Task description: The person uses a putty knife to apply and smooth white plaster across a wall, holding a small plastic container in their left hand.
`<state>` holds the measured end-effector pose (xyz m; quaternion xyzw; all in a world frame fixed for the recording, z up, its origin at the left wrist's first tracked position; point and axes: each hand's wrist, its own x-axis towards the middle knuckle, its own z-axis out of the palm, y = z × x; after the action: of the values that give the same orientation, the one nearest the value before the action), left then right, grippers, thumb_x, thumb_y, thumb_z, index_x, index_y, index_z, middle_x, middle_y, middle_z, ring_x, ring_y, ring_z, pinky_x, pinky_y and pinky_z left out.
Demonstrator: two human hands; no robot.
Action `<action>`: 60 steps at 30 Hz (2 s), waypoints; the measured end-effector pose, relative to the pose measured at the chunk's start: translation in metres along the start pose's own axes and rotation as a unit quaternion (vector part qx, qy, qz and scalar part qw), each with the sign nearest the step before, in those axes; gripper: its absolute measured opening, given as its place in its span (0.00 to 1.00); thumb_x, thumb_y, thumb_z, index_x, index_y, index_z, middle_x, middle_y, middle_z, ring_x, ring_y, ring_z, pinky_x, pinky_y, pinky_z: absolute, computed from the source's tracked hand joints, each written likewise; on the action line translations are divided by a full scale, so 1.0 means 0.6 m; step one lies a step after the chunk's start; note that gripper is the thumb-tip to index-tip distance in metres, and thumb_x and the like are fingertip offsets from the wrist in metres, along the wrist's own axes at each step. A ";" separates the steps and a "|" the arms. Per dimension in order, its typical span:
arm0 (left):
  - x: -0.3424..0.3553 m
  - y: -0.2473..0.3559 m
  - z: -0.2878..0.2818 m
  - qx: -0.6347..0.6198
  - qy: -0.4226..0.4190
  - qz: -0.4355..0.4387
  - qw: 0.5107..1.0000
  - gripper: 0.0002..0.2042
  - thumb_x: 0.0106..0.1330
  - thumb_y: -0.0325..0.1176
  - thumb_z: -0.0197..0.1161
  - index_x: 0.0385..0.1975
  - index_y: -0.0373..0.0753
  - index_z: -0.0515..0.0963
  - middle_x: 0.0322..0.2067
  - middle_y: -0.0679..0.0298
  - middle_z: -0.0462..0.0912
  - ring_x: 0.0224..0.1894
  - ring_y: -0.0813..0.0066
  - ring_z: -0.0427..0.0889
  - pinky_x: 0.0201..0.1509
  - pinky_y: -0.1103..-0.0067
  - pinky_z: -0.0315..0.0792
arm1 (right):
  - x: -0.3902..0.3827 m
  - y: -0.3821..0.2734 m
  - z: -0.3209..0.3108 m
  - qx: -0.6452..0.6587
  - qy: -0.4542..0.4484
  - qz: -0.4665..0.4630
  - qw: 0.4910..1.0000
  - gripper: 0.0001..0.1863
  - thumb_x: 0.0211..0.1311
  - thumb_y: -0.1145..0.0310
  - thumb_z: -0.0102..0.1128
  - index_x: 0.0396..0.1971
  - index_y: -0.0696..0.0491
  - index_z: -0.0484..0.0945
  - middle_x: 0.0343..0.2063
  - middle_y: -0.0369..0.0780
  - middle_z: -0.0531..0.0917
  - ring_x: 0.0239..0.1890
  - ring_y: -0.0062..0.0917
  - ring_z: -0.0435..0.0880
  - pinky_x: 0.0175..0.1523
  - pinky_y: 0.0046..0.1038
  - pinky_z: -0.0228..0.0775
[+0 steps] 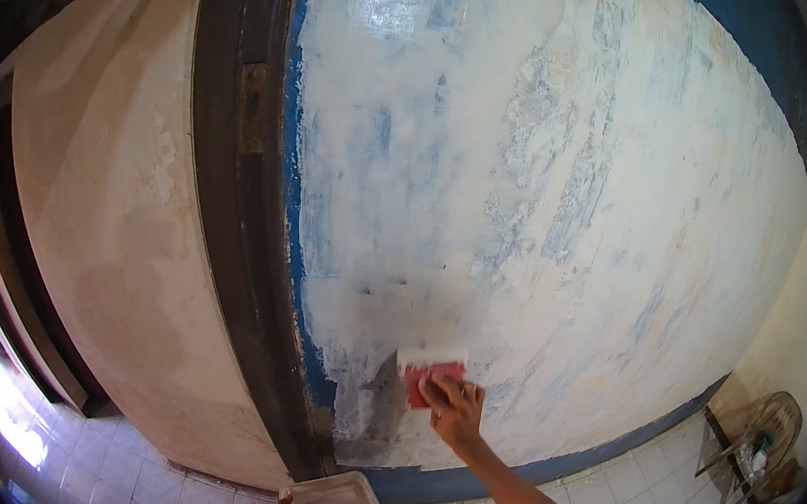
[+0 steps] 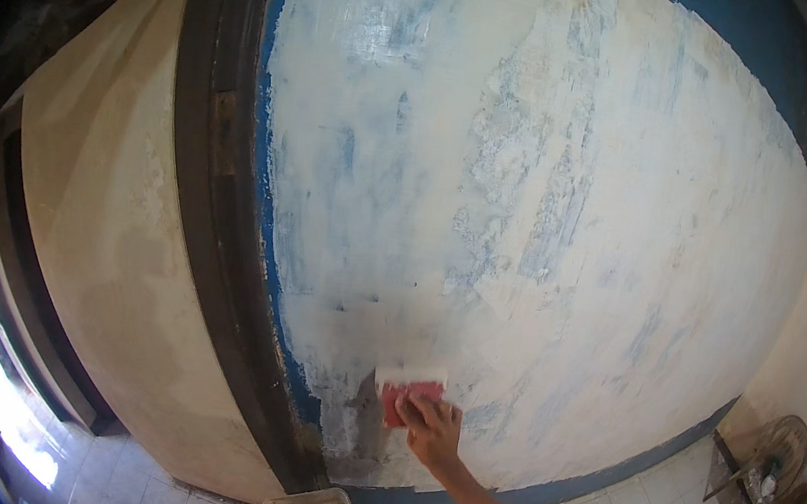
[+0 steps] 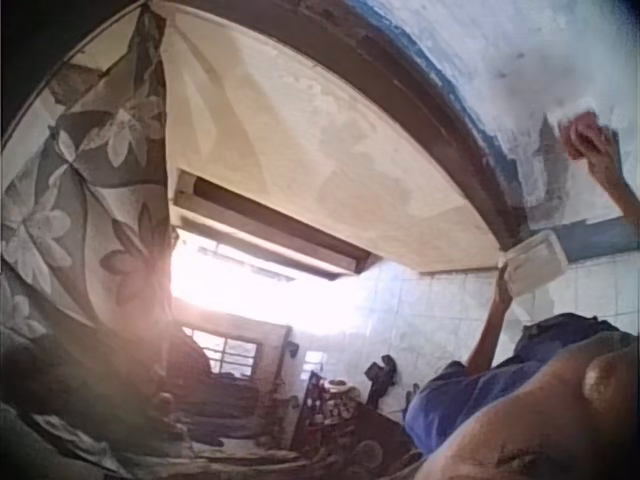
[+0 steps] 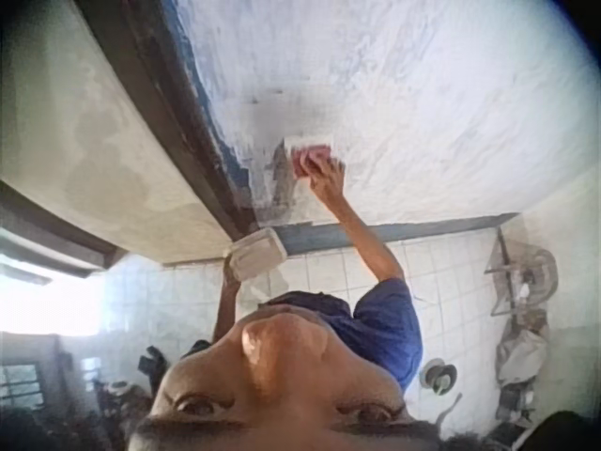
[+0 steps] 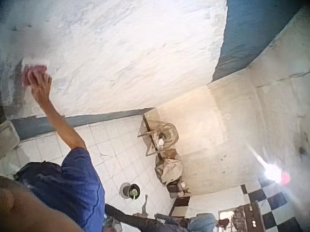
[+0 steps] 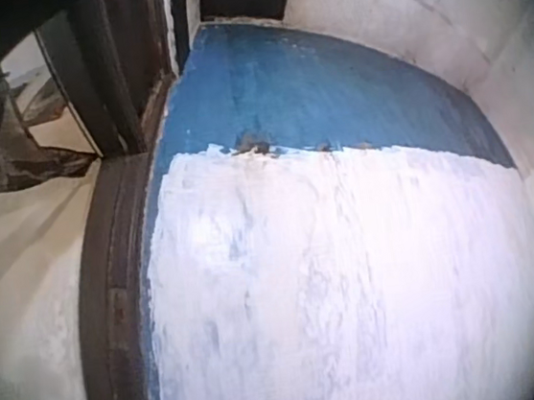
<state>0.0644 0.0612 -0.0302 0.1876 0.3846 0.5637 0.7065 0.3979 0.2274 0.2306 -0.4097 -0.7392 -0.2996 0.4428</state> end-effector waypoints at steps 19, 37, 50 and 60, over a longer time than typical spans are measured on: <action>0.019 0.025 0.010 -0.076 -0.032 0.017 0.996 0.34 0.65 0.58 0.50 0.61 0.36 0.66 0.57 0.52 0.73 0.58 0.57 0.73 0.63 0.62 0.68 | 1.011 0.110 -0.339 -0.142 0.284 -0.227 0.921 0.18 0.51 0.73 0.53 0.44 0.47 0.81 0.42 0.45 0.80 0.47 0.44 0.72 0.49 0.43 0.66; -0.022 0.066 0.020 -0.039 0.000 0.062 0.997 0.33 0.66 0.58 0.50 0.61 0.37 0.66 0.57 0.52 0.73 0.58 0.57 0.72 0.63 0.62 0.67 | 0.090 -0.037 -0.020 0.033 -0.029 -0.075 0.996 0.30 0.48 0.74 0.56 0.56 0.40 0.76 0.51 0.32 0.74 0.44 0.30 0.70 0.49 0.39 0.57; -0.008 0.062 0.015 -0.010 -0.065 0.137 0.988 0.31 0.68 0.56 0.47 0.61 0.37 0.65 0.57 0.53 0.73 0.59 0.57 0.72 0.64 0.63 0.66 | 1.000 0.007 -0.292 -0.143 0.366 -0.246 0.886 0.13 0.52 0.72 0.55 0.37 0.48 0.83 0.37 0.42 0.81 0.41 0.42 0.75 0.46 0.44 0.65; -0.044 0.096 0.007 -0.079 0.043 0.113 0.989 0.31 0.65 0.54 0.51 0.62 0.37 0.65 0.57 0.56 0.73 0.59 0.60 0.73 0.64 0.65 0.65 | 0.561 -0.031 -0.048 -0.094 0.238 -0.181 0.950 0.26 0.48 0.75 0.57 0.51 0.41 0.79 0.44 0.33 0.77 0.40 0.34 0.71 0.45 0.37 0.60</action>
<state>0.0282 0.0540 0.0212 0.1488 0.3449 0.6762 0.6338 0.3018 0.3097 0.5443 -0.2256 -0.6427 -0.5320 0.5031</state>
